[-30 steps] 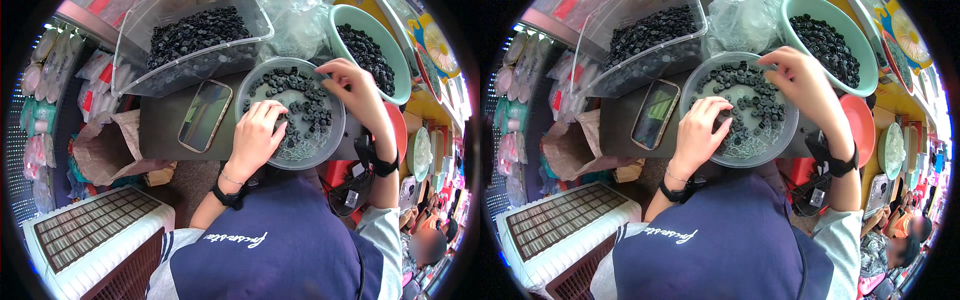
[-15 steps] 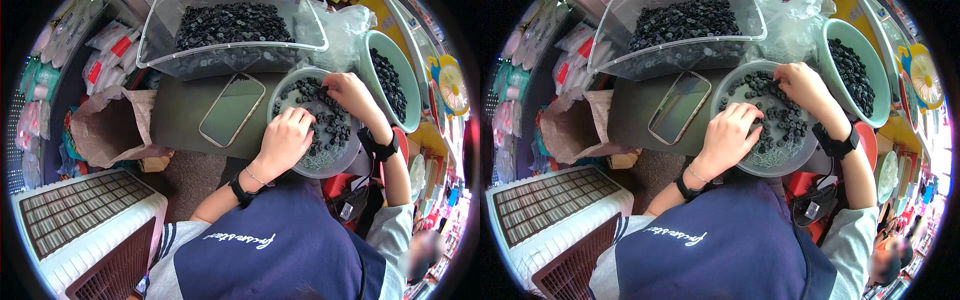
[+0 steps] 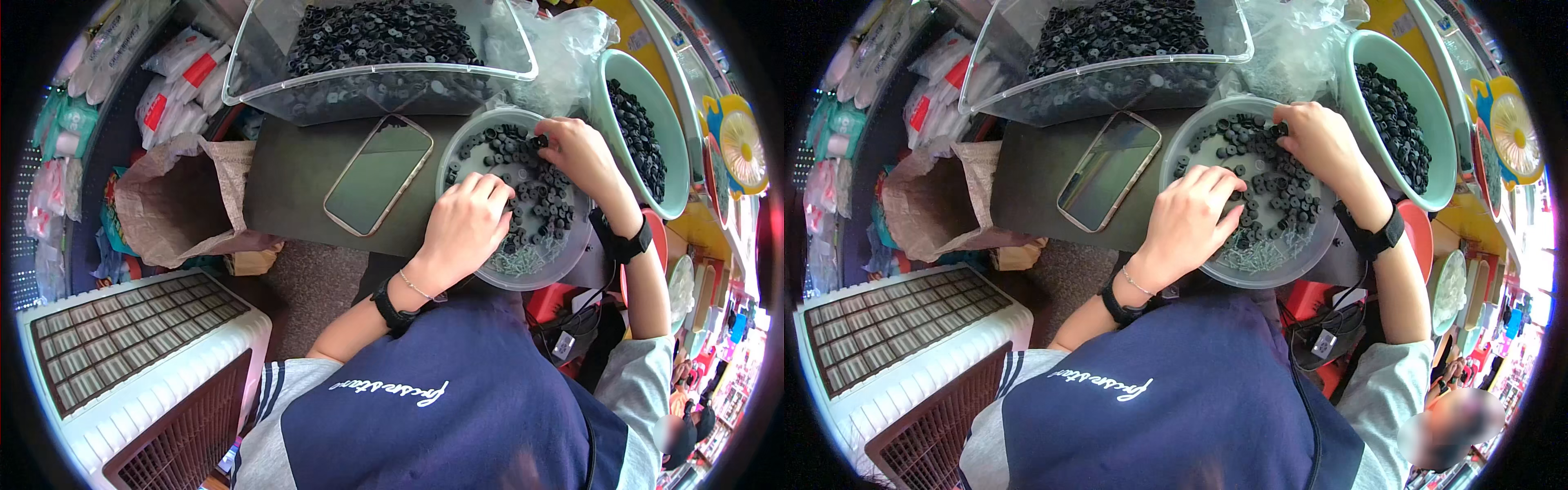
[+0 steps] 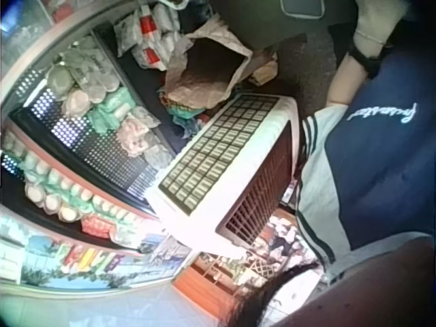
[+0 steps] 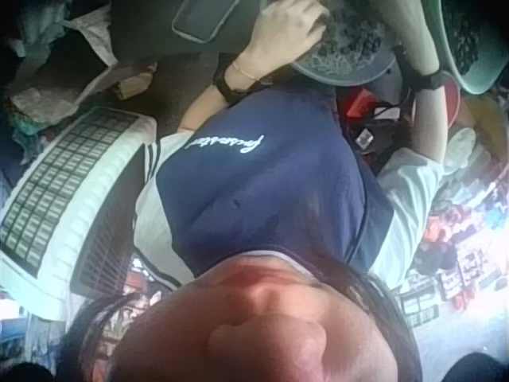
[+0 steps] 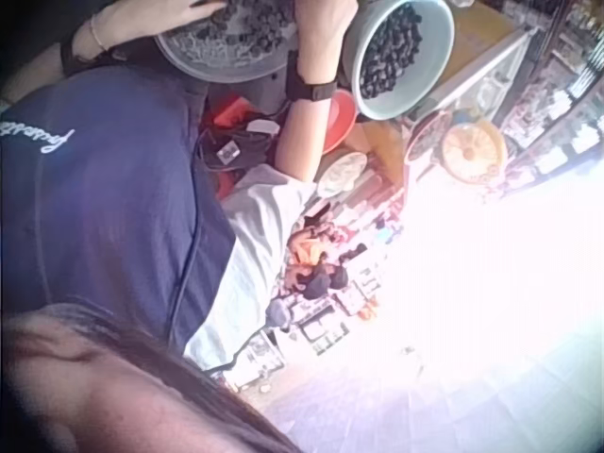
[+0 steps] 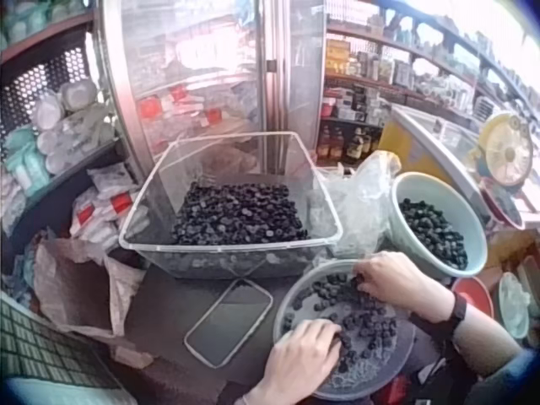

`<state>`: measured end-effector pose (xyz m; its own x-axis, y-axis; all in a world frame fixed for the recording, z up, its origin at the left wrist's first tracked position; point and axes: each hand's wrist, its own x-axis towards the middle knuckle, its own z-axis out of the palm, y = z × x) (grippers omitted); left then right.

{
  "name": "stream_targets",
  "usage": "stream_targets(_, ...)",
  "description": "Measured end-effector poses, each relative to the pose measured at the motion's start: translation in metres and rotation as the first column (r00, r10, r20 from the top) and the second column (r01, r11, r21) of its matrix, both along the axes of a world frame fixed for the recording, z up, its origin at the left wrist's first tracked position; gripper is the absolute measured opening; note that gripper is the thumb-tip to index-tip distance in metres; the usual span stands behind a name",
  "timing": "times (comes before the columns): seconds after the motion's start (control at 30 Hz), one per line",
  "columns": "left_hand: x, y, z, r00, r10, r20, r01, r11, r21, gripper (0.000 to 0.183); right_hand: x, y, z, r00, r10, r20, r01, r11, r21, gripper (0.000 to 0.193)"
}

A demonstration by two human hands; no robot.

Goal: Inserting small silver pins into black rubber or plastic components.

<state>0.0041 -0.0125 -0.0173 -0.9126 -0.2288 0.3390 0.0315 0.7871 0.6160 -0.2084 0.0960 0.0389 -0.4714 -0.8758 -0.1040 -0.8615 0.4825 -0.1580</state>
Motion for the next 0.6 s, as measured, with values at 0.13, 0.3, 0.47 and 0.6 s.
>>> stream_targets(0.13, 0.000, 0.000, 0.000, 1.000, 0.003, 0.005, -0.003, 1.000, -0.005, 0.021, 0.003, 0.002, -0.006, 0.999, 0.041, 0.004, -0.041, 0.999, 0.018, 0.027)
stream_targets(0.3, 0.000, 0.001, 0.001, 1.000, -0.001, 0.002, 0.001, 1.000, -0.013, 0.020, 0.000, 0.008, -0.003, 0.999, 0.052, -0.016, -0.053, 0.997, -0.057, 0.026)
stream_targets(0.47, 0.000, 0.000, 0.000, 1.000, -0.005, -0.001, 0.005, 1.000, -0.023, 0.020, -0.001, 0.008, -0.001, 0.979, 0.182, -0.093, -0.198, 0.957, -0.211, 0.027)
stream_targets(0.6, 0.000, 0.000, 0.000, 1.000, -0.007, 0.004, 0.007, 1.000, -0.026, 0.020, -0.002, 0.008, -0.011, 0.974, 0.206, -0.095, -0.218, 0.964, -0.150, 0.026)
